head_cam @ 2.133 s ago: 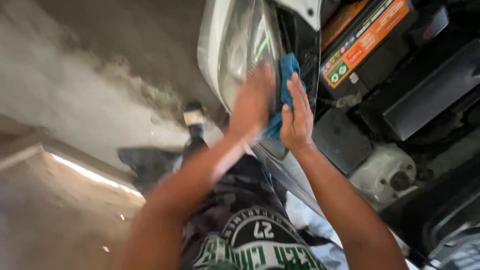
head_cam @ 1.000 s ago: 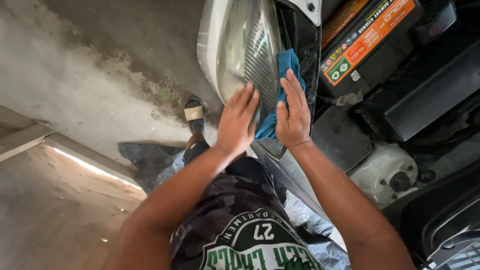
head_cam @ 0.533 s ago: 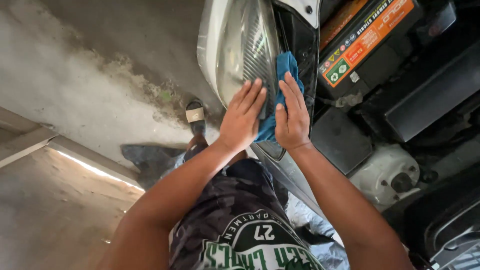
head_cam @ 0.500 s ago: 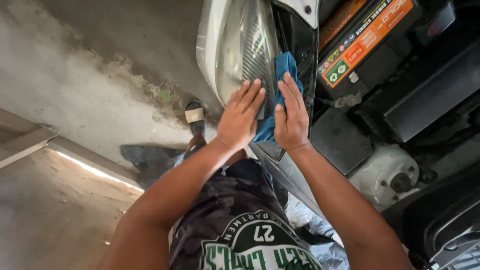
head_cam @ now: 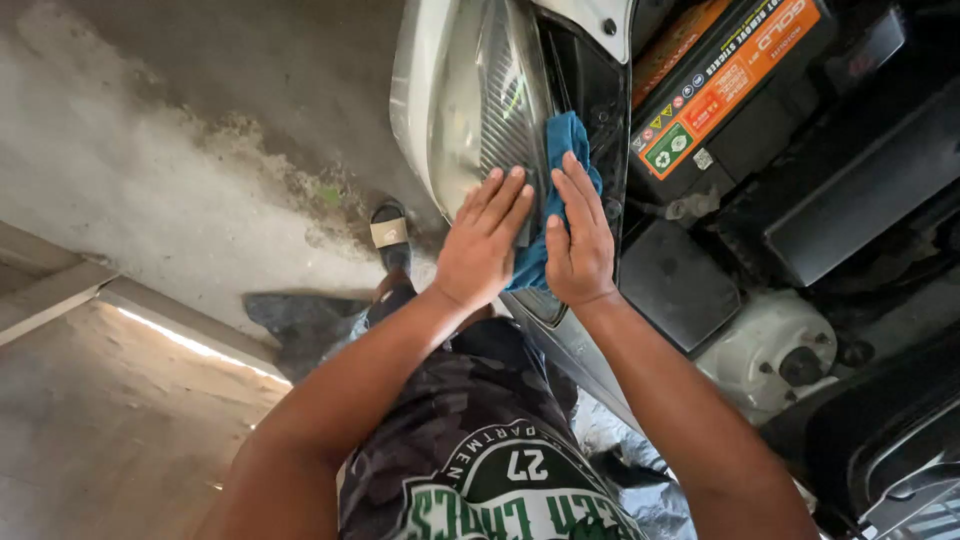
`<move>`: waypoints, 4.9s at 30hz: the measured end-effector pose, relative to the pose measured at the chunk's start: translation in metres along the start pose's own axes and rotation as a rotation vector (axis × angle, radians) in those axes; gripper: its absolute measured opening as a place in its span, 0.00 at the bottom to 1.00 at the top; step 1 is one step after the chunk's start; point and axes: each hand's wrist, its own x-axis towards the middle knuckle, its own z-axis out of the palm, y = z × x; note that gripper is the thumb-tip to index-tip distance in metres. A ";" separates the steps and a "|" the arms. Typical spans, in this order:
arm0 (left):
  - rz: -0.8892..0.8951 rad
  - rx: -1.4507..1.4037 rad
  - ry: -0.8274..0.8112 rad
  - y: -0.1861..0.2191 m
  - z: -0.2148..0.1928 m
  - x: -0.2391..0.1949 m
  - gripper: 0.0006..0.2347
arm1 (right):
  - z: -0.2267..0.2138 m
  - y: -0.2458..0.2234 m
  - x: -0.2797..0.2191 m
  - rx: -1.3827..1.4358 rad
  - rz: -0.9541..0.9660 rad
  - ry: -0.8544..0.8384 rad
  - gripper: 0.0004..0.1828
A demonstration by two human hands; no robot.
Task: Cleaning and sanding car headlights to restore clarity.
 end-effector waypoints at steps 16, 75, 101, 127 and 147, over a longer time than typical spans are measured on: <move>-0.106 -0.111 0.196 -0.008 0.017 -0.026 0.32 | 0.004 0.002 0.003 -0.004 -0.013 0.016 0.23; -0.342 -0.475 0.237 -0.222 0.057 0.184 0.21 | 0.052 0.021 0.151 -0.107 0.081 -0.090 0.32; -0.163 -0.405 0.188 -0.124 0.005 0.092 0.29 | 0.048 0.023 0.157 -0.137 0.073 -0.094 0.32; -0.116 -0.232 0.224 -0.112 -0.012 0.149 0.28 | 0.044 0.022 0.154 -0.051 0.104 -0.095 0.31; -0.287 -0.327 0.285 -0.206 0.037 0.236 0.20 | 0.046 0.017 0.159 -0.060 0.128 -0.108 0.32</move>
